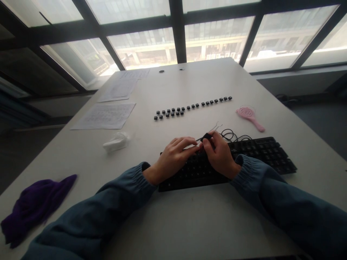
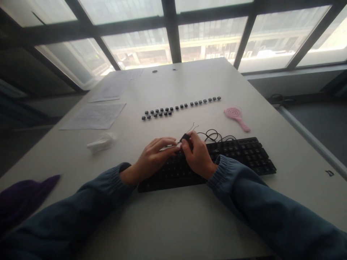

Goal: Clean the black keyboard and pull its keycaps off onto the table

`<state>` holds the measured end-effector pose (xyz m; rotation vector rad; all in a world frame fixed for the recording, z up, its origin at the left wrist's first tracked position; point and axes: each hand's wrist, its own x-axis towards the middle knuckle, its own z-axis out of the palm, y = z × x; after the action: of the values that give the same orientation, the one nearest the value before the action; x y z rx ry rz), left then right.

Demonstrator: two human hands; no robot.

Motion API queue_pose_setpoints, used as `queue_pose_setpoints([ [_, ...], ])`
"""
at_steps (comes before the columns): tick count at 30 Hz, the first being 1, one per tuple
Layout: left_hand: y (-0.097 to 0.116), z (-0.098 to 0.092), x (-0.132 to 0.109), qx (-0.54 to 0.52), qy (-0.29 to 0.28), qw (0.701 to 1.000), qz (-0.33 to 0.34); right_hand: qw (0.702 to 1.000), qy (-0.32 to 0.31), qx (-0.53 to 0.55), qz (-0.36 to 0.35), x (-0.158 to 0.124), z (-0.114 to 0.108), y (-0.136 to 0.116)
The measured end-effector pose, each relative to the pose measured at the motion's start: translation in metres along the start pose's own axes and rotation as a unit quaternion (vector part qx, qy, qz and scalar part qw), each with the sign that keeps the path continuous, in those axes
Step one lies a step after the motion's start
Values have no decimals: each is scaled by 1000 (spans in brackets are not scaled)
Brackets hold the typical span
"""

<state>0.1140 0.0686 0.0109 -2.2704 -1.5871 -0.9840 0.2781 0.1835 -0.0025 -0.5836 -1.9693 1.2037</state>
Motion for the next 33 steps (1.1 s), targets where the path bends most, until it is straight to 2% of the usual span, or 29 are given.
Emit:
queue_pose_setpoints([
  [2,-1,5,1,-90,22,995,-34,999,-10,25,22,1,1,0],
  [5,1,4,6,-225,27,967,-118,997,-12,62,42,2,2,2],
  [8,-5,-7,18,-259,14,949,-177,995,-4,86,51,2,3,3],
  [11,-33,-16,36,-186,25,965,-184,994,-12,91,54,2,3,3],
  [14,-79,-14,57,-33,34,976,-211,995,-18,90,46,1,3,3],
  [17,-126,2,77,62,-21,973,-222,995,-18,87,36,1,3,3],
  [20,-157,21,92,91,-79,969,-216,995,-25,87,37,0,2,3],
  [25,-178,41,100,106,-147,962,-203,995,-40,80,36,0,3,3],
  [33,-183,43,93,121,-153,960,-198,996,-47,66,28,-1,2,2],
])
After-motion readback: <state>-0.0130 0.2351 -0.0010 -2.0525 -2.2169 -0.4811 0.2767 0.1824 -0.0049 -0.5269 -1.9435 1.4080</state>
